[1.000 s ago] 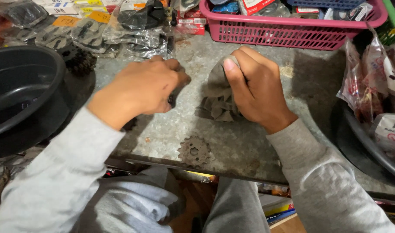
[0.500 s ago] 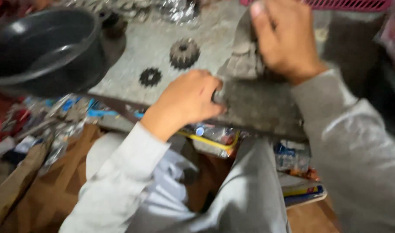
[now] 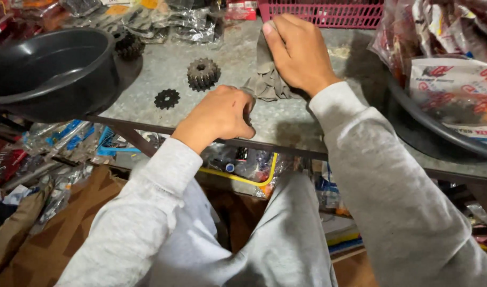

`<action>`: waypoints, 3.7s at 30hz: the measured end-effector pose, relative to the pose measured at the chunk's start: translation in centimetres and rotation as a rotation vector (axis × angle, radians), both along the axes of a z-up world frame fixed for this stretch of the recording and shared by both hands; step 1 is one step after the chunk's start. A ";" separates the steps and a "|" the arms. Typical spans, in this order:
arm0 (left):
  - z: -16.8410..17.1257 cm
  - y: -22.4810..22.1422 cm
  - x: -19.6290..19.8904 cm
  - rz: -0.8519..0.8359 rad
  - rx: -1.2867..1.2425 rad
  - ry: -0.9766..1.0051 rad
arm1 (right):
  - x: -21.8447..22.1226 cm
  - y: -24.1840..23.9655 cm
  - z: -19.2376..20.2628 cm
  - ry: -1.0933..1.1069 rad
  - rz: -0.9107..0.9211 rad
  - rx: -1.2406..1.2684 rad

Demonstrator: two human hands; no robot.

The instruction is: Cleaning motorcycle sprockets with a cloth at a workbench.

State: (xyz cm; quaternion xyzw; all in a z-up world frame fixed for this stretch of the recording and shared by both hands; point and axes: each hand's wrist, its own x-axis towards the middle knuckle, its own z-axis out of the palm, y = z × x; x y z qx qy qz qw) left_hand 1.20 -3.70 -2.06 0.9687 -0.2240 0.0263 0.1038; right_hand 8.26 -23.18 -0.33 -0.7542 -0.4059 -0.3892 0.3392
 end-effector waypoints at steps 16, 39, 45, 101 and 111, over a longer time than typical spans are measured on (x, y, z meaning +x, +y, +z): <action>2.5 -4.5 6.5 0.248 -1.619 0.583 | 4.1 -1.1 -1.4 0.271 -0.292 0.311; -3.2 -7.8 14.0 0.042 -2.324 0.995 | 0.0 0.4 0.6 0.274 -0.025 -0.230; -0.2 -8.5 10.6 0.028 -2.281 1.088 | -0.1 -0.1 0.0 0.127 -0.131 -0.165; 1.5 -7.4 6.5 -0.490 -2.335 1.242 | -3.1 -0.8 0.6 0.171 -0.373 -0.002; 2.1 -6.6 7.9 -0.451 -2.328 1.113 | -2.5 -1.2 -0.8 0.143 -0.249 -0.036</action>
